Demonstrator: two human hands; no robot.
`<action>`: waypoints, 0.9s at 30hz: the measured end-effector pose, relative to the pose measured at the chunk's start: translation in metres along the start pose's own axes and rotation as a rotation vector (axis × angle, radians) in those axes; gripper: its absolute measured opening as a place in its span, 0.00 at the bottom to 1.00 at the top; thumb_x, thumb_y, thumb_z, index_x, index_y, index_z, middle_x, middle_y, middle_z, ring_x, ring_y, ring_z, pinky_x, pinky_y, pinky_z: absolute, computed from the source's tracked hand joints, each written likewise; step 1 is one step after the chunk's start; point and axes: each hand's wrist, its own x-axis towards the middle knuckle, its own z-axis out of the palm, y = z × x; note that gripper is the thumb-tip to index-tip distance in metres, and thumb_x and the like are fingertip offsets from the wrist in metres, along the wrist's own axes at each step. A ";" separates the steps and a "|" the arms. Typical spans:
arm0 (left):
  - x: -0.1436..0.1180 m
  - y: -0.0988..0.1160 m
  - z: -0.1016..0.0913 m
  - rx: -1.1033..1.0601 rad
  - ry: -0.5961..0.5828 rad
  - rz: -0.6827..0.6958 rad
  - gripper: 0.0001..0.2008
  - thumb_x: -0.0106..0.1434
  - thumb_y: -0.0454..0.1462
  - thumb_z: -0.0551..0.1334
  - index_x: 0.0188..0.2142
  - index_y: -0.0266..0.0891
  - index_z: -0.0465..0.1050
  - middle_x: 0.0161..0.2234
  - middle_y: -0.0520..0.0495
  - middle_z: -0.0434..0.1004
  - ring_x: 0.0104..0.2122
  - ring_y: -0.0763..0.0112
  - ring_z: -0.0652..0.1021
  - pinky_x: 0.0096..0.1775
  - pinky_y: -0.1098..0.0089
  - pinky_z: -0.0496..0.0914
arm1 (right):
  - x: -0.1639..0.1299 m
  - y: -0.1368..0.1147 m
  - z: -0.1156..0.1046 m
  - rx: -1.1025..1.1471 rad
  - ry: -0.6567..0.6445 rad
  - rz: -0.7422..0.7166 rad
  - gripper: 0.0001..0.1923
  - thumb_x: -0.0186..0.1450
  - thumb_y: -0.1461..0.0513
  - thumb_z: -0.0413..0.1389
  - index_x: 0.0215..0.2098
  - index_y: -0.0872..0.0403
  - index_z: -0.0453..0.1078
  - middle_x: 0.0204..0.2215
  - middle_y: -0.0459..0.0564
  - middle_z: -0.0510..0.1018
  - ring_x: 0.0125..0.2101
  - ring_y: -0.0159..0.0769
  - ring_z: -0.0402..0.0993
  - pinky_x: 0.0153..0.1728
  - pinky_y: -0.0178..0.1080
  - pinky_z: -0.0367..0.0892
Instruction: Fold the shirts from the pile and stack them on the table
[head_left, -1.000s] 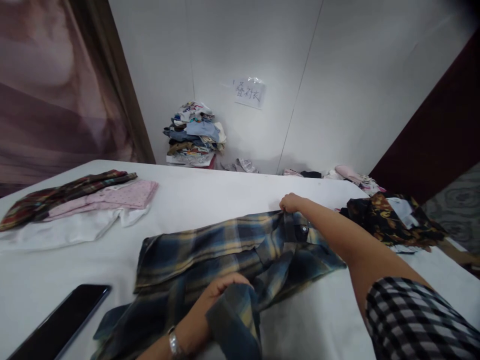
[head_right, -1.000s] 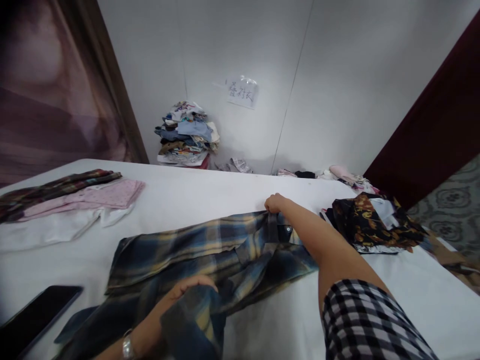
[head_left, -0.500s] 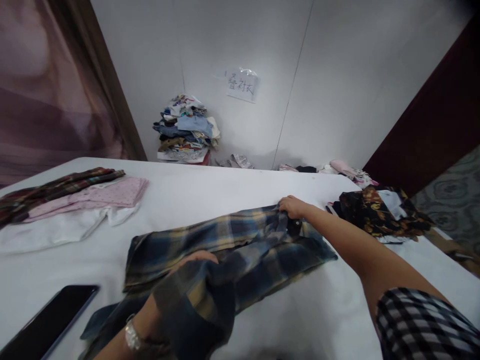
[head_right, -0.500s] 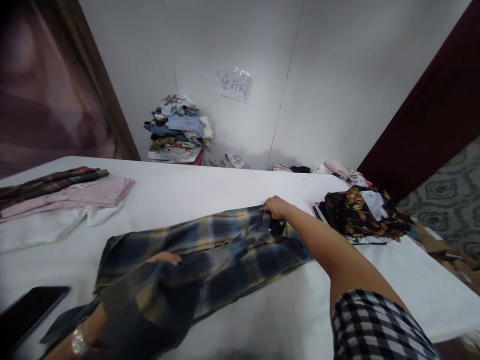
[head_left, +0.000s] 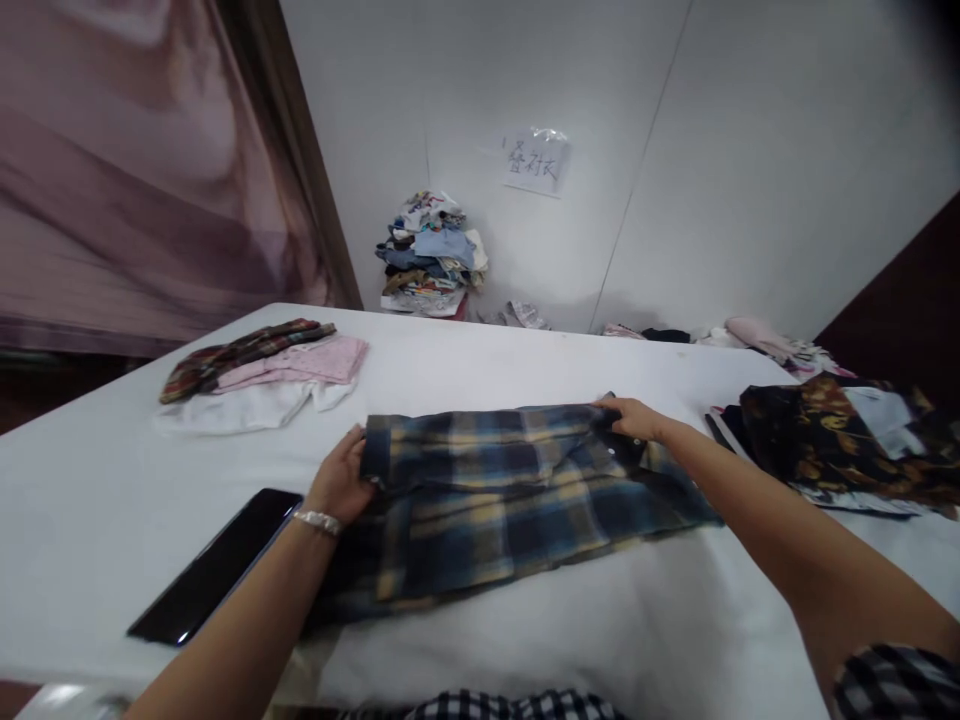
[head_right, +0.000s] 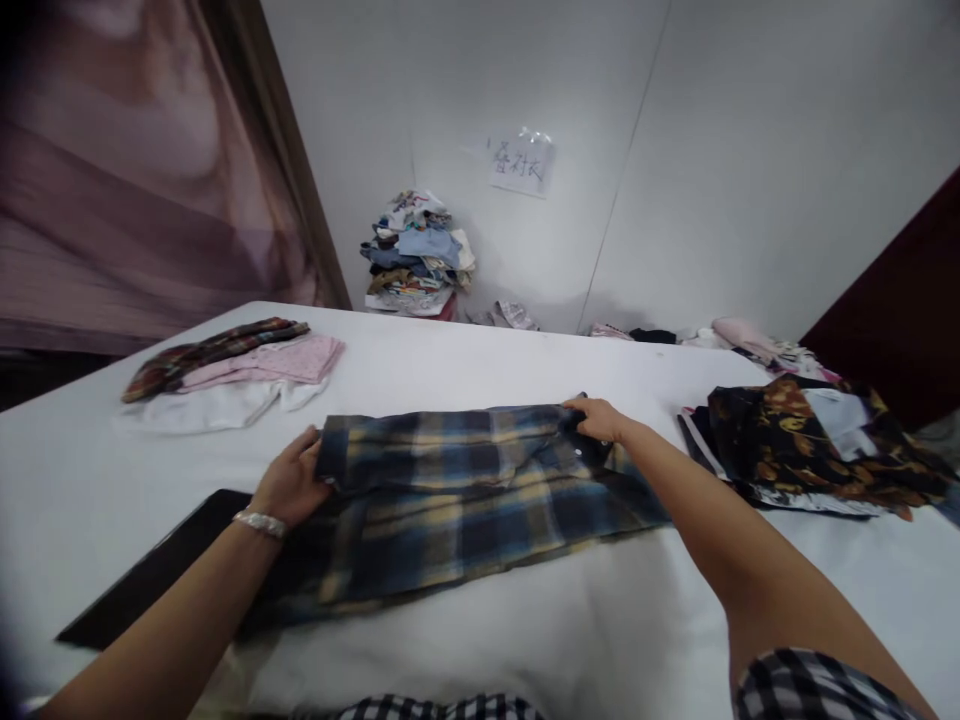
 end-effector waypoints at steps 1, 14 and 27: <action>0.001 -0.002 0.000 0.075 0.028 -0.004 0.10 0.62 0.40 0.57 0.35 0.36 0.73 0.25 0.48 0.79 0.25 0.68 0.79 0.29 0.69 0.75 | 0.002 -0.001 0.002 0.019 -0.011 0.001 0.31 0.49 0.69 0.57 0.52 0.49 0.73 0.47 0.49 0.79 0.46 0.42 0.74 0.50 0.40 0.66; 0.029 0.008 -0.022 1.145 0.314 0.346 0.15 0.50 0.36 0.64 0.40 0.37 0.76 0.39 0.40 0.81 0.47 0.50 0.77 0.50 0.59 0.69 | 0.027 -0.013 0.015 -0.248 0.230 0.216 0.21 0.51 0.70 0.53 0.42 0.54 0.77 0.42 0.54 0.81 0.46 0.48 0.74 0.51 0.48 0.63; 0.046 0.015 -0.024 1.666 0.236 0.285 0.31 0.61 0.48 0.56 0.58 0.29 0.62 0.51 0.31 0.75 0.49 0.49 0.76 0.49 0.59 0.69 | -0.005 -0.041 0.067 -0.244 0.132 0.035 0.23 0.67 0.57 0.51 0.58 0.52 0.67 0.62 0.57 0.65 0.62 0.48 0.58 0.60 0.54 0.54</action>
